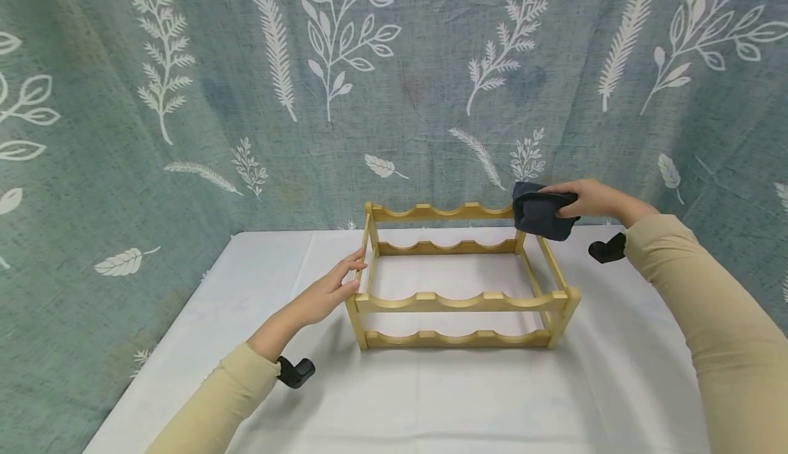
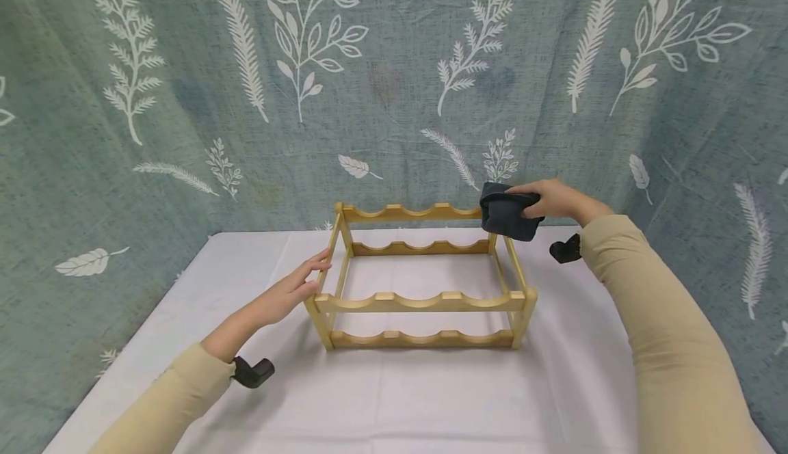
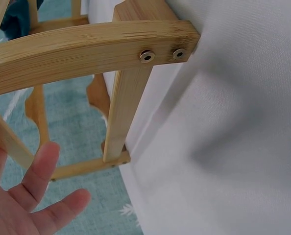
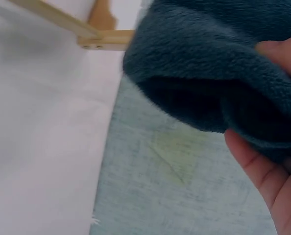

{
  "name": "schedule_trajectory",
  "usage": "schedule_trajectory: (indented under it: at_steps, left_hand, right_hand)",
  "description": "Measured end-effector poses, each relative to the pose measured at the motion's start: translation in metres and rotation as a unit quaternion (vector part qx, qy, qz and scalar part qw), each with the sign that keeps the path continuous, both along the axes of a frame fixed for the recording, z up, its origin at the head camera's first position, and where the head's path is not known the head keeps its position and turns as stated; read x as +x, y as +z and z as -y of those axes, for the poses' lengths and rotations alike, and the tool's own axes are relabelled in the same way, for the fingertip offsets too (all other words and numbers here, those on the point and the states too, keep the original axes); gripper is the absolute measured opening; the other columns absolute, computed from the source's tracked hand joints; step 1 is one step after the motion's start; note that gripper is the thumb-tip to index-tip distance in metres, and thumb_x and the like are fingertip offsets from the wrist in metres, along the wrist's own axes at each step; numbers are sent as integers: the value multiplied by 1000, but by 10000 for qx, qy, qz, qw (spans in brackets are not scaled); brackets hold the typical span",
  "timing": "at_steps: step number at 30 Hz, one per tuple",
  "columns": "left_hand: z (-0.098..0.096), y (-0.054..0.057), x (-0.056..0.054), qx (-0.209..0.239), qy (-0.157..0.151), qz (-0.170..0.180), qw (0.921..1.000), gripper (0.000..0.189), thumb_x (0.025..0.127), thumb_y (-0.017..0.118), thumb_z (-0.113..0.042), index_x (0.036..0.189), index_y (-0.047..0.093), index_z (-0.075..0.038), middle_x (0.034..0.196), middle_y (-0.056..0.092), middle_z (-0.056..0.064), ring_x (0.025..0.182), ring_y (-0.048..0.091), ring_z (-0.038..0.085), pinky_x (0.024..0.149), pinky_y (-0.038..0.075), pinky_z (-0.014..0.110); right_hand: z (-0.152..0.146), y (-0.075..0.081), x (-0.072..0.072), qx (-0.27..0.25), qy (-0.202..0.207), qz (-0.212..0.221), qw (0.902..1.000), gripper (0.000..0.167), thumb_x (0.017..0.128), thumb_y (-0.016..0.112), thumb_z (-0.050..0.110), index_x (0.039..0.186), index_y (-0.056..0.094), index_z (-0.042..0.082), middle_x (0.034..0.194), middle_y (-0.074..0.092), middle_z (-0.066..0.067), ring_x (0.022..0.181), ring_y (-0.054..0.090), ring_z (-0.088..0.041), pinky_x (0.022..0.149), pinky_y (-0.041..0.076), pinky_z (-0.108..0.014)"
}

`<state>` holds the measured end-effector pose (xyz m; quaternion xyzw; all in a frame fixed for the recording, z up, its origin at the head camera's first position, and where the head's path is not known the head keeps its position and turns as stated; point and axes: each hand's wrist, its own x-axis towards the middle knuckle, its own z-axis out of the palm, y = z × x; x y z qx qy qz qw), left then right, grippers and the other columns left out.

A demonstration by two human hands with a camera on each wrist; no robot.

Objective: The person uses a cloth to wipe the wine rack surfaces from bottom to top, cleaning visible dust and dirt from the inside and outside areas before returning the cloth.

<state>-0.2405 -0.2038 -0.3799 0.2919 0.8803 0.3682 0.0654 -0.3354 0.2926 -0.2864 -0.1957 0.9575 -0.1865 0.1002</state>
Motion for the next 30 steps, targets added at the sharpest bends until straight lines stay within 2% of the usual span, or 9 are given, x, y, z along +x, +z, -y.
schedule_trajectory:
  at_steps: [8,10,15,17,19,21,24,26,30]
  left_hand:
    - [1,-1,-2,85,-128,46,9999,45,100,36,-33,138,32,-10,154,7,5,139,12,33,103,23,59]
    - [2,-2,-3,194,-231,131,9995,47,99,39,-33,139,30,-11,154,5,6,138,12,34,102,26,58]
    - [3,-5,-6,411,-483,455,9969,57,95,49,-35,141,26,-12,155,-1,6,131,29,35,88,43,43]
    - [4,-5,-7,403,-482,514,9967,59,93,52,-33,142,26,-13,155,-2,6,124,38,33,83,44,37]
    - [4,-5,-7,376,-460,518,9969,58,93,53,-31,142,26,-13,155,-1,5,121,41,31,81,45,33]
    - [5,-4,-9,360,-467,500,9970,57,93,53,-28,141,27,-13,155,0,5,122,40,30,80,45,32]
    - [5,-3,-11,351,-498,456,9971,56,93,53,-26,141,28,-12,155,1,5,128,33,31,80,45,31]
    - [7,-3,-14,352,-538,412,9971,55,93,52,-27,141,28,-12,155,2,6,131,30,33,80,45,31]
    - [14,-2,-20,279,-542,421,9973,56,93,52,-27,143,29,-13,155,4,7,129,33,33,83,44,33]
  right_hand:
    - [4,-16,11,33,353,38,9994,58,91,55,22,142,34,6,139,31,-33,123,30,-52,92,33,-62]
    - [4,-19,13,-49,420,106,9990,60,90,56,24,142,32,5,140,29,-33,125,28,-52,93,32,-63]
    - [5,-23,17,-210,422,222,9986,69,87,62,26,144,29,5,141,26,-33,125,26,-52,94,31,-62]
    - [5,-24,17,-283,422,189,9985,71,85,64,27,143,30,6,140,28,-33,124,28,-52,93,33,-62]
    - [4,-26,16,-366,497,103,9980,71,84,64,29,143,32,7,138,31,-34,121,33,-53,89,36,-60]
    - [1,-29,14,-412,592,-20,9974,69,83,64,31,142,35,11,135,36,-33,115,40,-51,82,41,-54]
    - [0,-30,12,-405,640,-61,9971,69,82,66,33,141,38,12,131,39,-34,108,45,-49,74,43,-49]
    - [1,-29,13,-336,595,-19,9977,71,80,67,34,141,37,11,131,40,-34,110,45,-49,76,43,-49]
    - [7,-26,20,-186,466,126,9987,74,81,68,30,141,34,3,134,36,-34,115,42,-49,82,43,-53]
